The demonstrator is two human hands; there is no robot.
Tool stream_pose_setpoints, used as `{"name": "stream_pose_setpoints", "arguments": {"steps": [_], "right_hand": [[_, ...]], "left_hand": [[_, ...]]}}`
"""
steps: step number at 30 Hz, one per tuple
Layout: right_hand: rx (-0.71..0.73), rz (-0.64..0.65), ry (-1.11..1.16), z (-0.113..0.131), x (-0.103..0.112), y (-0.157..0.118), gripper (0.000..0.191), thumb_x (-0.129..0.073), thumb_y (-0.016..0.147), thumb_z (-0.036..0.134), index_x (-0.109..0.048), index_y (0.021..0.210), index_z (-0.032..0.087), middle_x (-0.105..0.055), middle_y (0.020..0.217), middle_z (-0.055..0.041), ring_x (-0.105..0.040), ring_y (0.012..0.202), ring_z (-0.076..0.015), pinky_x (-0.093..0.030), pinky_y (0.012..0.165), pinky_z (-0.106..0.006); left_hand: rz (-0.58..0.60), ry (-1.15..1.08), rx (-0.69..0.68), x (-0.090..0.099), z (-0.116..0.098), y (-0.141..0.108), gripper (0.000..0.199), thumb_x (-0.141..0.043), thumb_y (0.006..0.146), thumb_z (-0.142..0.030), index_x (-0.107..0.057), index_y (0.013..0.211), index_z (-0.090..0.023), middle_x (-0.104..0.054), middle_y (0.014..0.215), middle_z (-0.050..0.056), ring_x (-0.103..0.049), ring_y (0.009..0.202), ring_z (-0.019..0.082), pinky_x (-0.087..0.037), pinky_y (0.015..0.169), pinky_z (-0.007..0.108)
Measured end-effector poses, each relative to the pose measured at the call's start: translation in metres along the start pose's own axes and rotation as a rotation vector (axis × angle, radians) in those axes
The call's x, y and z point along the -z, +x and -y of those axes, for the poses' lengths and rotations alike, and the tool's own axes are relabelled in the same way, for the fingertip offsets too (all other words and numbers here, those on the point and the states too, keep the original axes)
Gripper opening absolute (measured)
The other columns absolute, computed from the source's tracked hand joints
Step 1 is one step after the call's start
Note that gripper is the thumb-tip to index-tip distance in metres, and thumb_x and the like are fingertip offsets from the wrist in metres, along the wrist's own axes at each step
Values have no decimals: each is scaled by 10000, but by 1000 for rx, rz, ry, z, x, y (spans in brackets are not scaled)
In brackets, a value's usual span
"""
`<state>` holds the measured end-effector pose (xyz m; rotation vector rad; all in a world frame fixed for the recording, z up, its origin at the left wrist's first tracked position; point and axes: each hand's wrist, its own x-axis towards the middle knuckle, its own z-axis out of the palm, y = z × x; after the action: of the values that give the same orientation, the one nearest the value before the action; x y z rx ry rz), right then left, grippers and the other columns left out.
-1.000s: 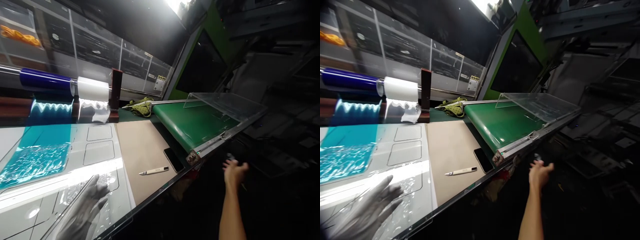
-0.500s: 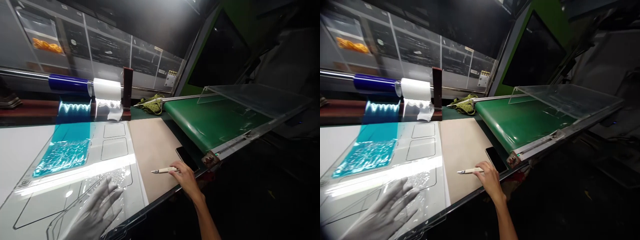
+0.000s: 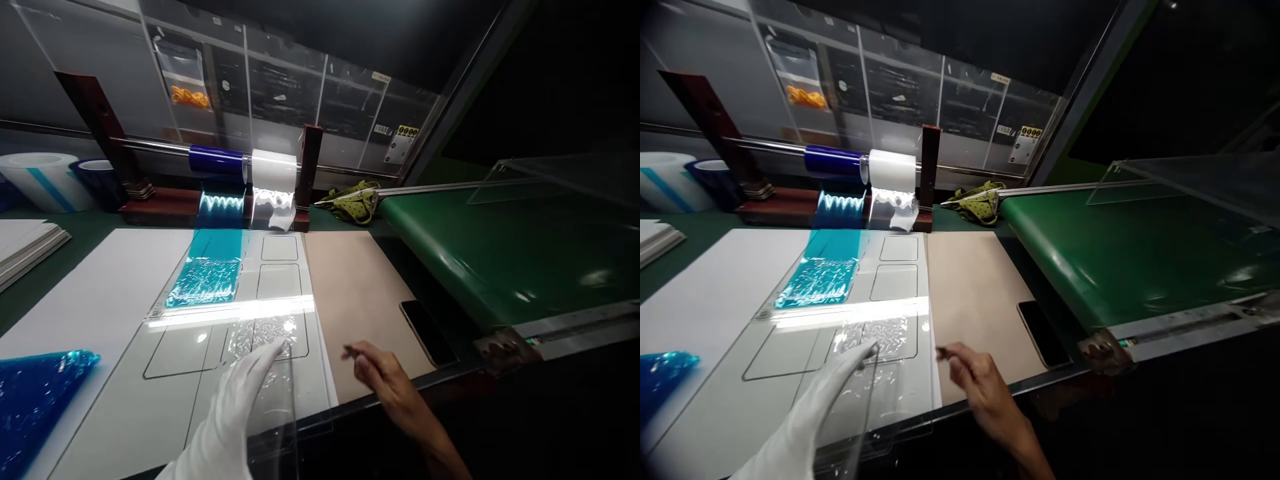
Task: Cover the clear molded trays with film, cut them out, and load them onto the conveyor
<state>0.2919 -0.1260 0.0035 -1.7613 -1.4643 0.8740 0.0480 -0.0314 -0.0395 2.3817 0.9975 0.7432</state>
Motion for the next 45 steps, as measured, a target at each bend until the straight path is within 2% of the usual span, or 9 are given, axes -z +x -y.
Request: {"name": "stream_pose_setpoints", "arguments": {"steps": [3, 7, 13, 19, 27, 34, 38, 40, 45], "right_hand": [[7, 181, 189, 33, -18, -19, 417, -290, 996, 475, -597, 937, 199, -532, 712, 8, -528, 632, -108, -442, 617, -206], [-37, 199, 111, 46, -30, -27, 406, -338, 957, 532, -584, 903, 214, -568, 793, -21, -547, 751, -143, -456, 686, -232], [-214, 342, 91, 40, -36, -27, 630, -848, 471, 571, -531, 894, 229, -537, 878, 3, -477, 726, -126, -428, 560, -186], [-141, 292, 82, 35, -40, -30, 705, -890, 324, 560, -502, 811, 229, -493, 802, 34, -427, 731, -121, -425, 593, -187], [-130, 273, 31, 15, -44, -28, 753, -789, 304, 749, -457, 712, 210, -450, 739, 30, -403, 680, -119, -420, 560, -206], [-107, 219, 27, 10, -38, -34, 752, -706, 366, 831, -466, 714, 209, -490, 737, -2, -427, 704, -150, -422, 576, -239], [-54, 157, 54, 4, -39, -36, 781, -495, 451, 954, -451, 676, 207, -456, 678, 7, -401, 649, -137, -405, 565, -246], [-54, 131, 71, -1, -43, -38, 800, -426, 476, 974, -480, 689, 205, -468, 680, 7, -404, 646, -136, -417, 575, -244], [-46, -6, 3, -15, -45, -50, 743, -653, 401, 870, -515, 741, 225, -501, 711, 8, -465, 667, -153, -455, 597, -253]], "left_hand": [[33, 93, -38, 8, -12, 5, 650, -413, 869, -210, -218, 1470, -362, -594, 1280, 24, -582, 1150, 232, -477, 991, 409], [50, 144, -116, 15, -20, 6, 694, -398, 874, -147, -157, 1475, -394, -587, 1283, 21, -591, 1125, 225, -468, 982, 403], [93, 133, -147, 15, -23, 5, 711, -393, 878, -140, -113, 1483, -387, -567, 1302, 32, -562, 1167, 237, -467, 972, 391], [116, 132, -162, 11, -27, 6, 722, -364, 886, -133, -56, 1485, -392, -576, 1282, 32, -563, 1160, 233, -473, 964, 405], [125, 158, -256, -6, -22, 14, 749, -390, 852, -120, -89, 1482, -390, -590, 1240, 29, -589, 1100, 218, -487, 932, 373], [243, 109, -266, 6, -41, 27, 811, -565, 795, -337, -134, 1483, -354, -542, 1292, 75, -549, 1154, 286, -446, 978, 470], [359, 20, -245, 15, -50, 32, 900, -631, 726, -492, -174, 1484, -327, -510, 1331, 93, -521, 1189, 313, -424, 1012, 495], [349, 40, -252, 10, -49, 33, 896, -625, 733, -478, -168, 1487, -315, -525, 1304, 100, -527, 1176, 312, -424, 1007, 496], [233, 182, -252, -12, -45, 31, 920, -610, 704, -321, -117, 1481, -305, -543, 1222, 107, -555, 1098, 303, -448, 929, 468]]}}
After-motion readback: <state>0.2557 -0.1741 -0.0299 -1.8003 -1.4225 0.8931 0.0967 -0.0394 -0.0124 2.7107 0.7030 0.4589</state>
